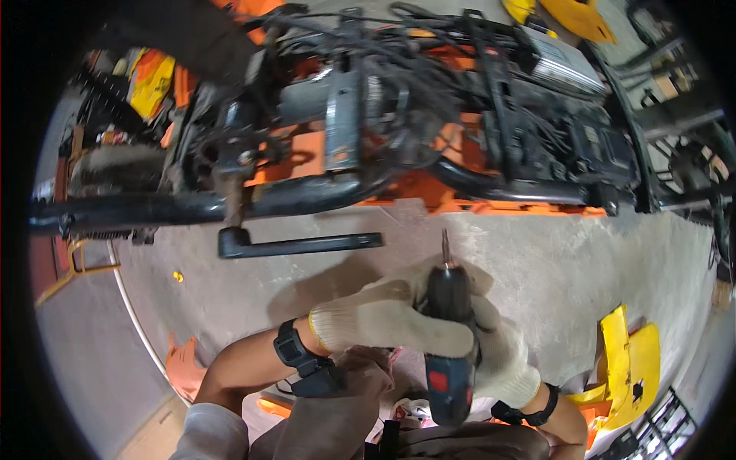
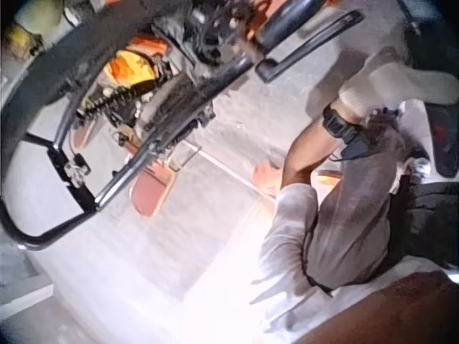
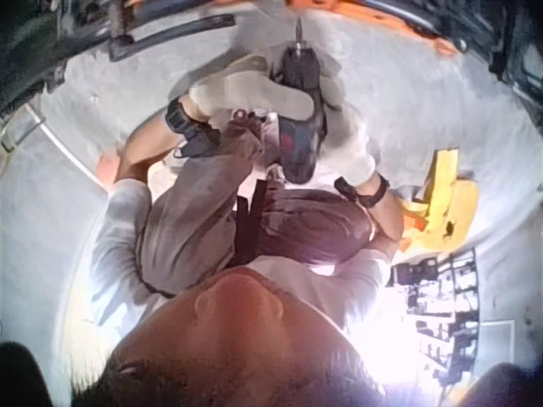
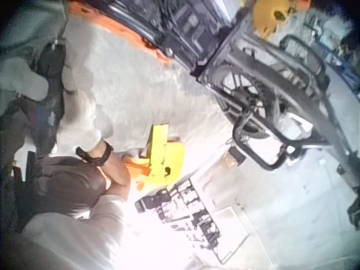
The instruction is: Assembling or repairing mechanical components and plastic body panels on a motorcycle frame.
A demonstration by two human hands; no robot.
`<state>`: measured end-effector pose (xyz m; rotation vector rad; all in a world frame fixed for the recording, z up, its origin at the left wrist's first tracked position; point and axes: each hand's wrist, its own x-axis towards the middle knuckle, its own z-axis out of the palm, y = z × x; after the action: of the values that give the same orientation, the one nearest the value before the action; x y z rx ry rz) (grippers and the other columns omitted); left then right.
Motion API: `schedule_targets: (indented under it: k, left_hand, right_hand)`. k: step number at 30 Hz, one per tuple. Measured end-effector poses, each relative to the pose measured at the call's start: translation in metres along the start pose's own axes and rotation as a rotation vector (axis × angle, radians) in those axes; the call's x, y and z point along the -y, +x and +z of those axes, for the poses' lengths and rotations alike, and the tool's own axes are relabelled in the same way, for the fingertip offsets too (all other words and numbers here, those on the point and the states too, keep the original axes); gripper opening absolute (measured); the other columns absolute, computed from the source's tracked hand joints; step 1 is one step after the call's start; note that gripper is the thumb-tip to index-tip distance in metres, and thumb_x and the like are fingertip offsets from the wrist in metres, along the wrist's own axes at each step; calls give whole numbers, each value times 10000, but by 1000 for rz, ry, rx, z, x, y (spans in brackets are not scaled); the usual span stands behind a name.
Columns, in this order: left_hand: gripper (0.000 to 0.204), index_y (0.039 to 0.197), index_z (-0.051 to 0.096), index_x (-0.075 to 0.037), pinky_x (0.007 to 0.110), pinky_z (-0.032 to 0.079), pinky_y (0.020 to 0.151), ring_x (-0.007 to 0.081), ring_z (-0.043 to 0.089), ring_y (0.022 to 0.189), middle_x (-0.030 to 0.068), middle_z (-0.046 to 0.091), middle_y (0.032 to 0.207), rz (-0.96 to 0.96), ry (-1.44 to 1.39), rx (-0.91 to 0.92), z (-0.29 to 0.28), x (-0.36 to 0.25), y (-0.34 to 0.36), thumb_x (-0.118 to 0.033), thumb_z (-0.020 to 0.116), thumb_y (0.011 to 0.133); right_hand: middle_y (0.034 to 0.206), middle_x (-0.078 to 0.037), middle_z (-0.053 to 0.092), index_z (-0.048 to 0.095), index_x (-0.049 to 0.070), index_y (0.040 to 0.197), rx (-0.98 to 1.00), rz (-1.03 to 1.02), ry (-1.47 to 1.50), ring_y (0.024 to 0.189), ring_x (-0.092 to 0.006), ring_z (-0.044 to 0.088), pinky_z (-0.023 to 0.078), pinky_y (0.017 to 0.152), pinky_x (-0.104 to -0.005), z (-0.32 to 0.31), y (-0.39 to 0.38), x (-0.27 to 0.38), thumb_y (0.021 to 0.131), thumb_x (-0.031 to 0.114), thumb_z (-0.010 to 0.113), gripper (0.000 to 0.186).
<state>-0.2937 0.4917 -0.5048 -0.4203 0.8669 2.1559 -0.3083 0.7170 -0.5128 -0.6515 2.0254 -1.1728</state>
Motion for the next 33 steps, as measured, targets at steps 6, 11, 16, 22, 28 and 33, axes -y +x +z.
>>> schedule_targets:
  k: [6, 11, 16, 22, 28, 33]
  left_hand:
    - [679, 1375, 482, 10, 345, 480, 1059, 186, 612, 1200, 142, 645, 1319, 127, 40, -83, -15, 30, -32, -75, 831, 799]
    - [611, 1352, 484, 6, 319, 515, 955, 168, 615, 1089, 95, 645, 1220, 346, -41, -192, -26, 41, -65, -284, 776, 901]
    - [560, 1272, 577, -23, 266, 518, 713, 80, 609, 878, 34, 655, 1005, 429, 91, -444, -40, 49, -95, -465, 692, 948]
    - [582, 1416, 518, -49, 286, 522, 893, 119, 620, 1016, 40, 640, 1159, 404, 98, -574, -56, 56, -112, -417, 659, 988]
    - [554, 1262, 605, -27, 298, 540, 821, 117, 636, 937, 40, 661, 1057, 522, 68, -578, -58, 52, -116, -479, 674, 949]
    - [567, 1169, 646, -11, 293, 560, 757, 120, 660, 871, 55, 680, 996, 523, 107, -556, -62, 50, -115, -527, 667, 936]
  right_hand:
    - [1213, -94, 674, 573, 56, 1315, 314, 219, 488, 1041, -209, 683, 587, 884, -347, 42, 1, -33, 881, 36, 683, 448]
    - [1257, -166, 643, 564, 44, 1327, 392, 110, 649, 1138, -280, 643, 534, 1009, -432, 79, 7, -43, 1015, 326, 465, 432]
    - [1333, -179, 590, 513, 51, 1382, 473, 75, 684, 1225, -301, 589, 484, 1079, -447, 104, 20, -30, 1049, 409, 410, 499]
    - [1429, -149, 521, 437, 65, 1459, 671, 405, 1616, 1318, -285, 518, 425, 1134, -421, 132, 33, -30, 1058, 383, 412, 512]
    - [1525, -119, 452, 362, 78, 1536, 774, 441, 1943, 1411, -269, 446, 365, 1190, -394, 152, 43, -27, 1067, 356, 413, 548]
    - [1487, -112, 480, 387, 80, 1511, 764, 502, 1986, 1394, -265, 454, 338, 1209, -424, 151, 50, -19, 1065, 383, 425, 541]
